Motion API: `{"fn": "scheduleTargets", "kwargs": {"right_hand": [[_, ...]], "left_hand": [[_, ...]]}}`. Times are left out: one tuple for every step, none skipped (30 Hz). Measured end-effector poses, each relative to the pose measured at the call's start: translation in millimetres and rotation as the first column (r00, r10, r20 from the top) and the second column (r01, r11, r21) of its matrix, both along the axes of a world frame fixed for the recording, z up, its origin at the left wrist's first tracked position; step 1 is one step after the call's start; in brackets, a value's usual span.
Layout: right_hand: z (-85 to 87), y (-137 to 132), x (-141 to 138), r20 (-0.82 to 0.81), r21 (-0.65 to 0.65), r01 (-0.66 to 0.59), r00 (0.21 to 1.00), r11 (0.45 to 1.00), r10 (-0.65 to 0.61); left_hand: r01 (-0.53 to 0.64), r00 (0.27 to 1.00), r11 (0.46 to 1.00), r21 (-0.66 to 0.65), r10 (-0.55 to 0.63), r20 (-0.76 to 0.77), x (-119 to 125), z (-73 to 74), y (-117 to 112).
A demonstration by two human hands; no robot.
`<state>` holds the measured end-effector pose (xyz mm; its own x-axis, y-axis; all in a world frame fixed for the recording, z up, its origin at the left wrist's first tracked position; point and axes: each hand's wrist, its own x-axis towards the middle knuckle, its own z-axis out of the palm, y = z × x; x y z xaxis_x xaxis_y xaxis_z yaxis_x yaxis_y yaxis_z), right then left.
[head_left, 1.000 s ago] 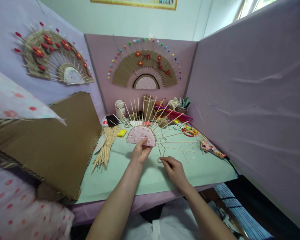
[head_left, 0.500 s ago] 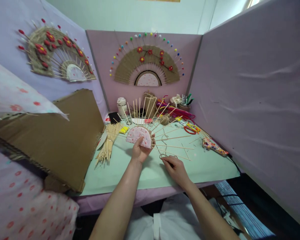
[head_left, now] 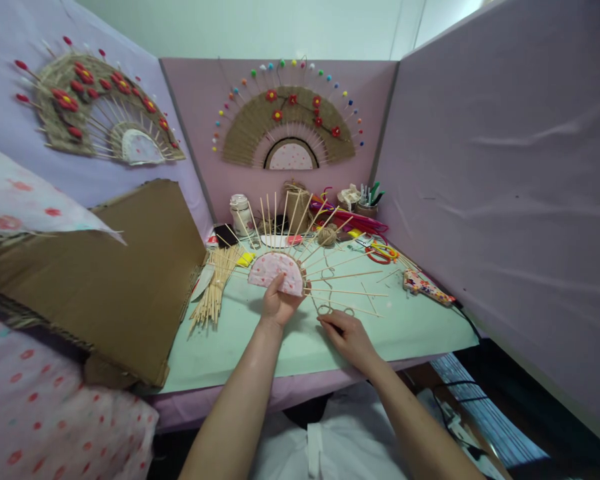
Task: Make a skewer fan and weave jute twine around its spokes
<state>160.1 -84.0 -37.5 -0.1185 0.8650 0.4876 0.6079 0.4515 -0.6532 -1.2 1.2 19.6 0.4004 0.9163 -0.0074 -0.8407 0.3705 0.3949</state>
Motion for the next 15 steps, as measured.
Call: {"fn": "scheduleTargets", "kwargs": {"right_hand": [[0.0,0,0,0.001,-0.002,0.0,1.0,1.0,0.0],[0.2,0,0,0.003,-0.001,0.002,1.0,1.0,-0.002],[0.4,0,0,0.005,0.0,0.003,1.0,1.0,-0.003],[0.8,0,0,0.006,0.002,0.004,1.0,1.0,-0.004],[1.3,0,0,0.008,0.002,0.004,1.0,1.0,-0.004],[2.1,0,0,0.005,0.002,0.004,1.0,1.0,-0.004],[3.0,0,0,-0.003,-0.001,0.001,1.0,1.0,-0.001],[4.1,0,1,-0.017,-0.007,-0.005,1.0,1.0,0.005],[5.3,0,3,-0.035,-0.017,-0.01,0.999,1.0,0.009],[6.5,-1,5,-0.057,-0.031,-0.009,0.998,0.999,0.007],[7.7,-2,9,-0.081,-0.044,0.0,0.997,0.999,-0.004],[8.8,-3,13,-0.104,-0.057,0.013,0.994,0.998,-0.019],[10.0,-4,19,-0.123,-0.071,0.027,0.992,0.997,-0.036],[11.2,-5,25,-0.141,-0.087,0.041,0.989,0.995,-0.053],[12.5,-6,33,-0.155,-0.106,0.053,0.985,0.993,-0.069]], "left_hand": [[-0.002,1.0,1.0,-0.003,0.002,-0.002,0,-0.5,0],[-0.007,1.0,1.0,-0.005,0.007,-0.008,0,-1.1,1],[-0.012,1.0,1.0,-0.005,0.011,-0.017,0,-1.8,1],[-0.016,1.0,1.0,-0.003,0.016,-0.025,0,-2.6,1],[-0.018,0.999,1.0,0.001,0.018,-0.034,0,-3.3,2],[-0.016,0.999,1.0,0.005,0.016,-0.043,-1,-3.8,2],[-0.012,0.999,1.0,0.008,0.013,-0.049,-1,-4.2,2],[-0.012,0.999,1.0,0.011,0.013,-0.053,-1,-4.5,3],[-0.015,0.998,1.0,0.013,0.016,-0.053,-1,-4.6,3],[-0.02,0.998,1.0,0.014,0.021,-0.052,-2,-4.5,3],[-0.027,0.998,1.0,0.015,0.027,-0.051,-2,-4.4,3],[-0.035,0.998,0.999,0.016,0.035,-0.051,-2,-4.1,2],[-0.04,0.998,0.999,0.016,0.041,-0.056,-1,-3.8,2],[-0.043,0.997,0.999,0.016,0.044,-0.065,-1,-3.4,1],[-0.045,0.996,0.999,0.017,0.046,-0.076,0,-3.0,1]]}}
